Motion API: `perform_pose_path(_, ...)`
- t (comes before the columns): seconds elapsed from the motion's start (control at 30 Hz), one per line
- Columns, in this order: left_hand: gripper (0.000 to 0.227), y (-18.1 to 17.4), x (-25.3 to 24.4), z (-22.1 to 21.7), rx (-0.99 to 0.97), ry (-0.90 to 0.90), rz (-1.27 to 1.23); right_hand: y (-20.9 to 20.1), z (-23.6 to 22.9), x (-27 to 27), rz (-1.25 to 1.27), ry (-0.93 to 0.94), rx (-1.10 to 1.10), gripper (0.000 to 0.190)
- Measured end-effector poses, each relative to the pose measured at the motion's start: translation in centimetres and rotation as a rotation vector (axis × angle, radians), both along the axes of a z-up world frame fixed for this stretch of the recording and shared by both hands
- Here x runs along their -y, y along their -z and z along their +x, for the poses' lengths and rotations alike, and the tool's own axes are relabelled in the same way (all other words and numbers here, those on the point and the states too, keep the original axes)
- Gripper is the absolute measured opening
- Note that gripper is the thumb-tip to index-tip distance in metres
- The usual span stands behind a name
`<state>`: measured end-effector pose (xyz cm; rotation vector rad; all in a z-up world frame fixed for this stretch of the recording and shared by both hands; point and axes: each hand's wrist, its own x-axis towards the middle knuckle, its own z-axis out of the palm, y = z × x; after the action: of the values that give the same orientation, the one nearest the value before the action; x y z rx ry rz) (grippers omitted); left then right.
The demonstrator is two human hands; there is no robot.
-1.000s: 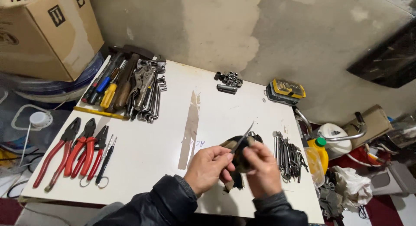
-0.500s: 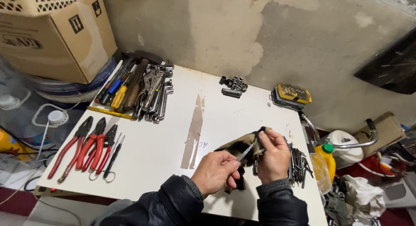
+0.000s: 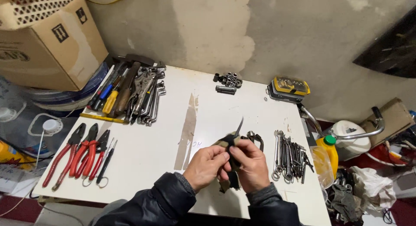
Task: The person wipes a small metal tool with a cloth on a white table cluttered with various tools. They then pick up a pair of red pliers and wipe them with the same cloth.
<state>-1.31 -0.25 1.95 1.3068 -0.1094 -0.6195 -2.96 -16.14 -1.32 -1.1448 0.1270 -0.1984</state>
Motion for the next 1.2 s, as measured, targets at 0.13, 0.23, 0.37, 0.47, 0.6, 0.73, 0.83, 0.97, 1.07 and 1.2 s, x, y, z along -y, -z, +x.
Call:
perform_pose_path(0.13,0.022,0.3,0.4,0.1,0.052,0.023,0.088,0.4,0.2,0.4,-0.09,0.107,-0.006,0.016)
perform_pose_path(0.23,0.021,0.0,0.8,0.1,0.122,0.024,0.11,0.1,0.4,0.8,-0.086,0.109,-0.013,0.014)
perform_pose_path(0.37,0.022,-0.8,0.8,0.4,0.23,0.053,0.219,-0.2,1.2,1.6,-0.032,0.139,0.011,0.02)
perform_pose_path(0.47,0.025,-1.0,0.5,0.6,0.237,0.1,0.283,-0.5,2.3,2.3,-0.02,0.191,-0.012,0.02)
perform_pose_path(0.6,0.027,-1.1,0.1,0.1,0.099,0.157,0.257,-2.3,2.7,3.2,0.068,0.296,-0.09,0.019)
perform_pose_path(0.73,0.028,-0.5,-0.2,-0.1,0.091,0.165,0.217,-4.1,1.9,3.2,0.165,0.316,-0.131,0.018)
perform_pose_path(0.83,0.031,0.5,-0.3,0.1,0.048,0.155,0.091,-3.9,1.5,2.8,0.154,0.371,-0.171,0.022)
perform_pose_path(0.97,0.037,1.2,-0.4,0.5,0.105,0.109,0.06,-2.0,0.7,2.3,0.181,0.202,-0.154,0.023)
perform_pose_path(1.07,0.029,0.1,-0.3,0.8,0.186,0.089,0.167,-1.2,0.0,0.4,0.14,0.03,-0.051,0.018)
perform_pose_path(1.2,0.03,-0.7,0.3,0.6,0.315,0.082,0.293,-0.1,0.3,0.1,0.002,0.11,-0.02,0.021)
